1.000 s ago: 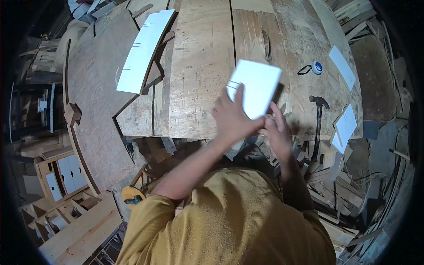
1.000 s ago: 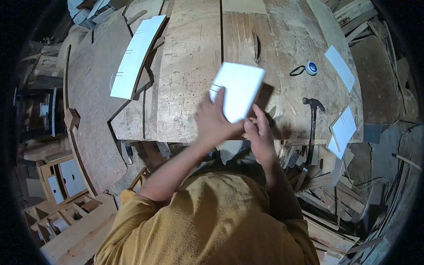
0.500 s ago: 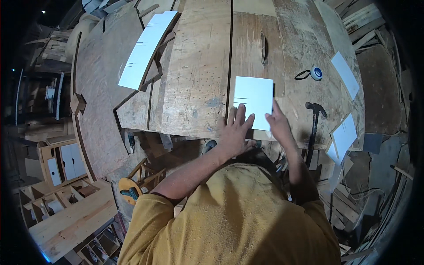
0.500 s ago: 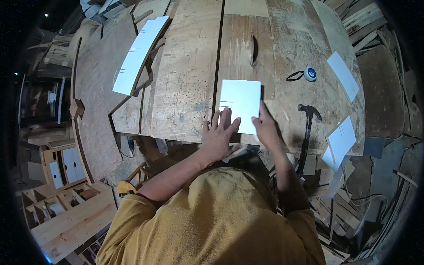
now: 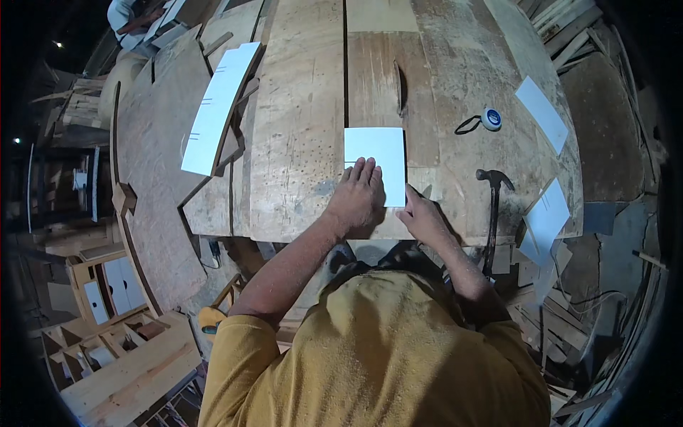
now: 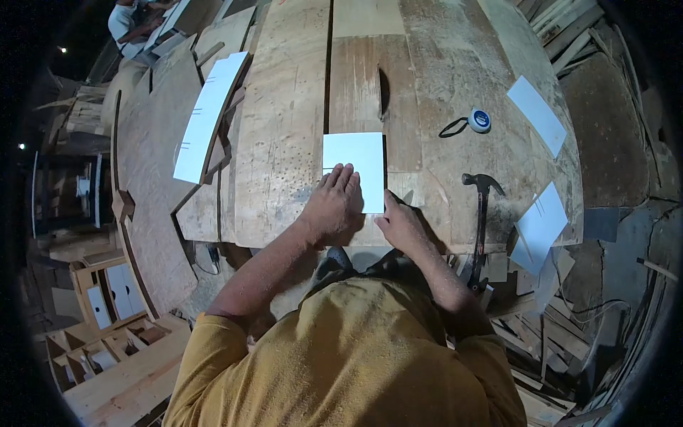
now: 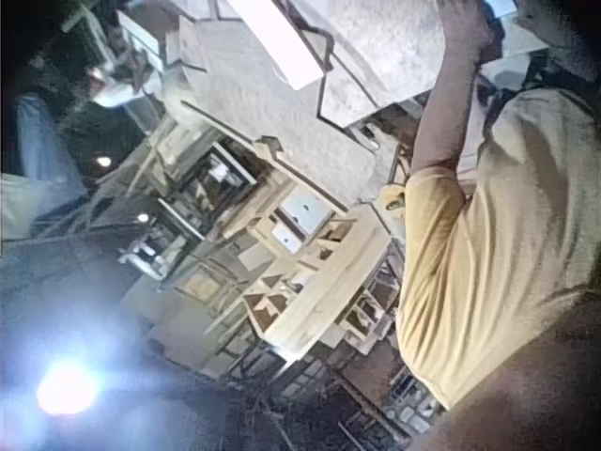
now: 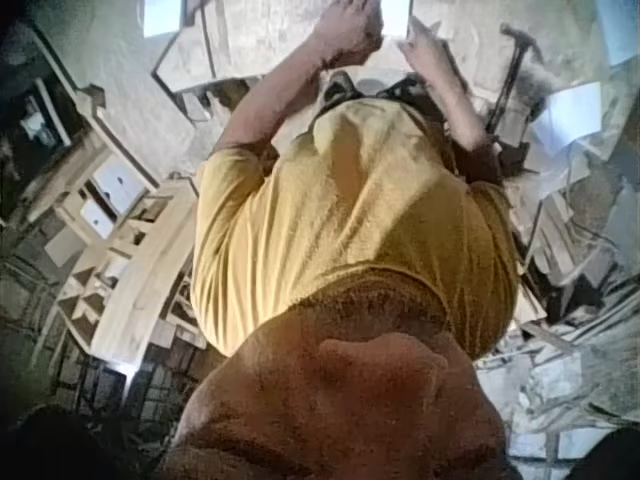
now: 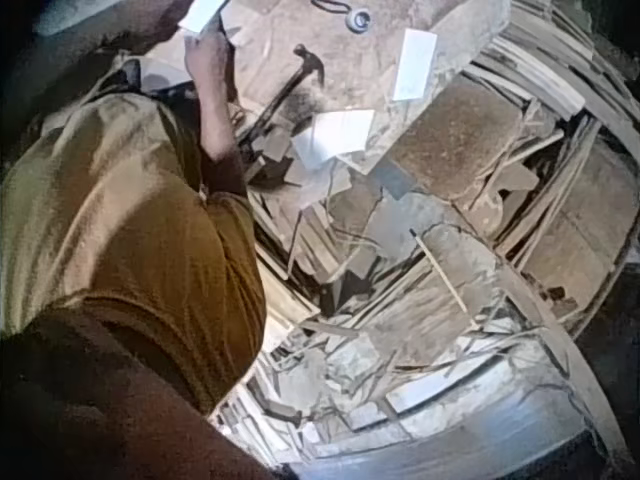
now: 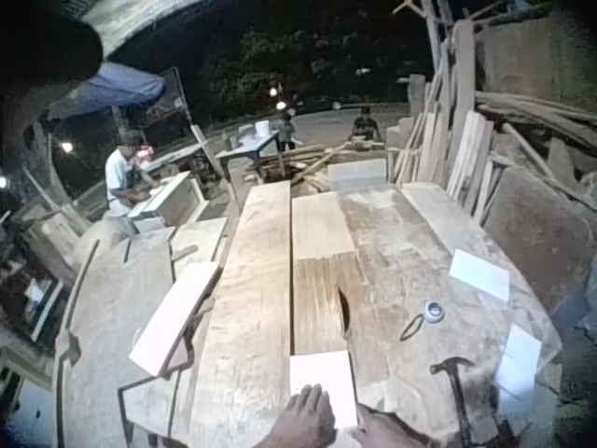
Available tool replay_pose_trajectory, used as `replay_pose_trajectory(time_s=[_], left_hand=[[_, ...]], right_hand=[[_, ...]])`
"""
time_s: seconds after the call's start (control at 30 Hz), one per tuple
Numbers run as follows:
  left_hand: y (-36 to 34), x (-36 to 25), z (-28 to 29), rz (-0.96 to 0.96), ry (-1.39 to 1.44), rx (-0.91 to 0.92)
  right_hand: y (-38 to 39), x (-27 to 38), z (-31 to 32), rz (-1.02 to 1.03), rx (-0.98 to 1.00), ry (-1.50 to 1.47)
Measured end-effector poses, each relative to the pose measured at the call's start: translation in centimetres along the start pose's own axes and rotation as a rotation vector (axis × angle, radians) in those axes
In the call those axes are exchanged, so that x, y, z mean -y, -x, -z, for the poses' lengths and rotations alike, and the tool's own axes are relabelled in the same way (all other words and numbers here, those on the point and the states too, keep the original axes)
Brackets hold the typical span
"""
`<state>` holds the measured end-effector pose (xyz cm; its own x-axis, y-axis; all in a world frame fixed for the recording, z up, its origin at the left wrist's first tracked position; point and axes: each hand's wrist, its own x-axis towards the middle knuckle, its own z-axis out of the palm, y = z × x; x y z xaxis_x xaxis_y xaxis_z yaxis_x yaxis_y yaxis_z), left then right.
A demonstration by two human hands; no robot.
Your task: The recorder is measuring wood boards with a tape measure, marking them with a pencil, and organizing them on a workbench in a workshop.
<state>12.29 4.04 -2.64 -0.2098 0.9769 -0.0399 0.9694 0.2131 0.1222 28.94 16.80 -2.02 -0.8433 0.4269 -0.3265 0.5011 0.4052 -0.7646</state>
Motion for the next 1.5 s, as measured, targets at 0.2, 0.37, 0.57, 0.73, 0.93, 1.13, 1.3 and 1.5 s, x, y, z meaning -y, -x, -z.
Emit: replay_pose_trajectory(time_s=[0.2, 0.37, 0.57, 0.73, 0.93, 1.13, 1.3, 1.5], left_hand=[[-3.1, 2.0, 0.7, 0.008, 0.008, 0.074], [-4.4, 2.9, 0.9, 0.005, -0.001, 0.088], [-5.5, 3.6, 1.2, 0.008, -0.043, 0.119], [-6.6, 4.4, 1.0, 0.015, 0.005, 0.056], [-8.2, 5.8, 1.0, 0.006, -0.016, 0.051], [-10.5, 7.3, 1.0, 0.028, -0.015, 0.022], [-12.9, 9.0, 1.2, 0.02, 0.067, -0.052], [-15.1, 10.4, 1.8, 0.03, -0.001, 0.003]], right_hand=[[-3.5, 0.3, 0.6, 0.077, -0.085, -0.012], [-4.8, 0.7, 1.3, -0.003, -0.086, 0.035], [-6.0, 1.1, 2.0, -0.016, -0.056, 0.042], [-6.1, 1.0, 2.3, -0.043, -0.065, 0.006], [-4.8, -2.6, 2.0, -0.03, -0.276, -0.094], [-3.2, -7.1, 2.9, -0.01, -0.508, -0.196], [-3.4, -8.2, 2.7, -0.012, -0.552, -0.26], [-3.7, -8.2, 2.5, -0.009, -0.574, -0.248]])
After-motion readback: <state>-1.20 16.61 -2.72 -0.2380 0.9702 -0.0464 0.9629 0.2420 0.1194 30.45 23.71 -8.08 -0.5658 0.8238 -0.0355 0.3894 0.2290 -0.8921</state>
